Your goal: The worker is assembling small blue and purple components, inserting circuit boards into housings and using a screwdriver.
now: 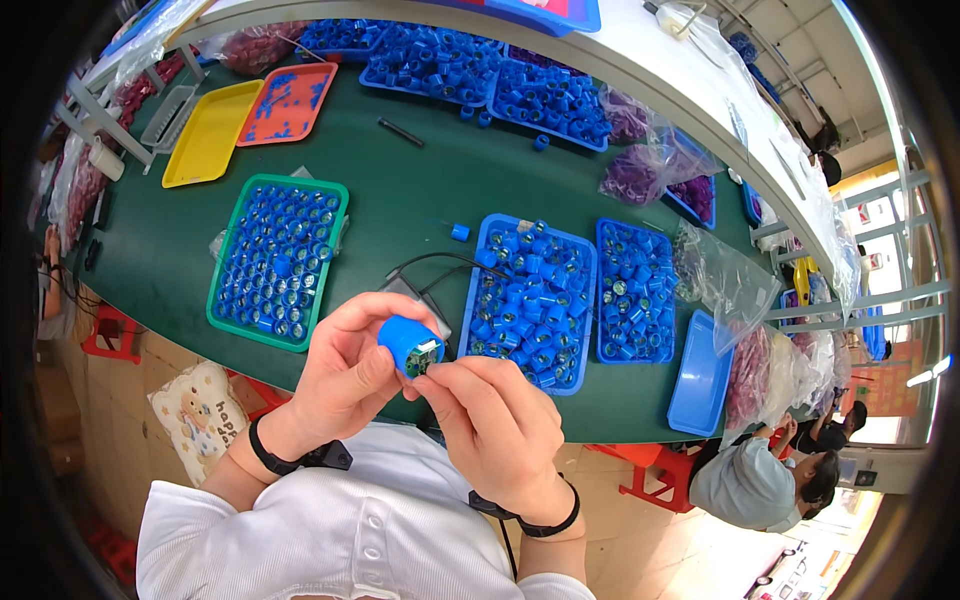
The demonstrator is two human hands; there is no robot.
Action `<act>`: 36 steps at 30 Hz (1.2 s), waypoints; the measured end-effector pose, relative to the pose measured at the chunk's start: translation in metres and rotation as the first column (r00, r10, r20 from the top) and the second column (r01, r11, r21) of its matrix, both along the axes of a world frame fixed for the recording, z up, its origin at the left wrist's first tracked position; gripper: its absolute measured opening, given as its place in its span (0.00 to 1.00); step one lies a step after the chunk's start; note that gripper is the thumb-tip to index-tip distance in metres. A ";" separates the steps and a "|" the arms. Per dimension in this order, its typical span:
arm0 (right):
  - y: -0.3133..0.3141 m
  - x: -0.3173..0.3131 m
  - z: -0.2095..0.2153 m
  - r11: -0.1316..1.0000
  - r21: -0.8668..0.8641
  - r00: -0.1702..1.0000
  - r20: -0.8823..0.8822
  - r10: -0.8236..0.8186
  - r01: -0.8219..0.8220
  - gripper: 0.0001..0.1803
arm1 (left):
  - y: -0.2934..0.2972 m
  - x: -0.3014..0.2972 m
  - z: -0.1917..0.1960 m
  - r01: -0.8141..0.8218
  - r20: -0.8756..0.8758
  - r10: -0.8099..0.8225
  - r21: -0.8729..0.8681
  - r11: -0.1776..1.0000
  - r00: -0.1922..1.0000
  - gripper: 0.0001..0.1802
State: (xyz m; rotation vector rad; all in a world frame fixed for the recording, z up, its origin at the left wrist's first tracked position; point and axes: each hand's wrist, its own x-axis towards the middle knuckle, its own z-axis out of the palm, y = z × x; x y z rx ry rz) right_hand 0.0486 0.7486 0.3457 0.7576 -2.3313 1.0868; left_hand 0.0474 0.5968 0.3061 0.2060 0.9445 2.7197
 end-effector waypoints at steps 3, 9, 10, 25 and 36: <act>-0.005 0.002 0.002 0.999 -0.027 0.994 0.102 0.028 -0.026 0.14 | -0.001 0.000 -0.001 -0.031 0.007 0.031 -0.012 0.999 0.999 0.20; -0.004 0.001 -0.002 0.984 0.154 0.994 0.080 0.078 -0.090 0.18 | -0.001 -0.002 -0.003 -0.074 0.016 0.075 -0.041 0.996 0.997 0.20; -0.003 0.001 -0.002 0.974 0.207 0.996 0.044 0.083 -0.090 0.18 | 0.000 -0.003 -0.003 -0.105 0.024 0.106 -0.044 0.994 0.994 0.20; 0.008 -0.005 0.007 0.984 0.159 0.987 0.148 0.059 -0.083 0.11 | -0.004 -0.008 -0.012 -0.053 -0.074 0.042 -0.156 0.986 0.996 0.24; 0.011 -0.005 -0.006 0.653 -0.733 0.489 0.648 0.584 0.192 0.08 | 0.000 -0.005 -0.003 -0.337 -0.431 0.203 -0.261 0.904 0.879 0.19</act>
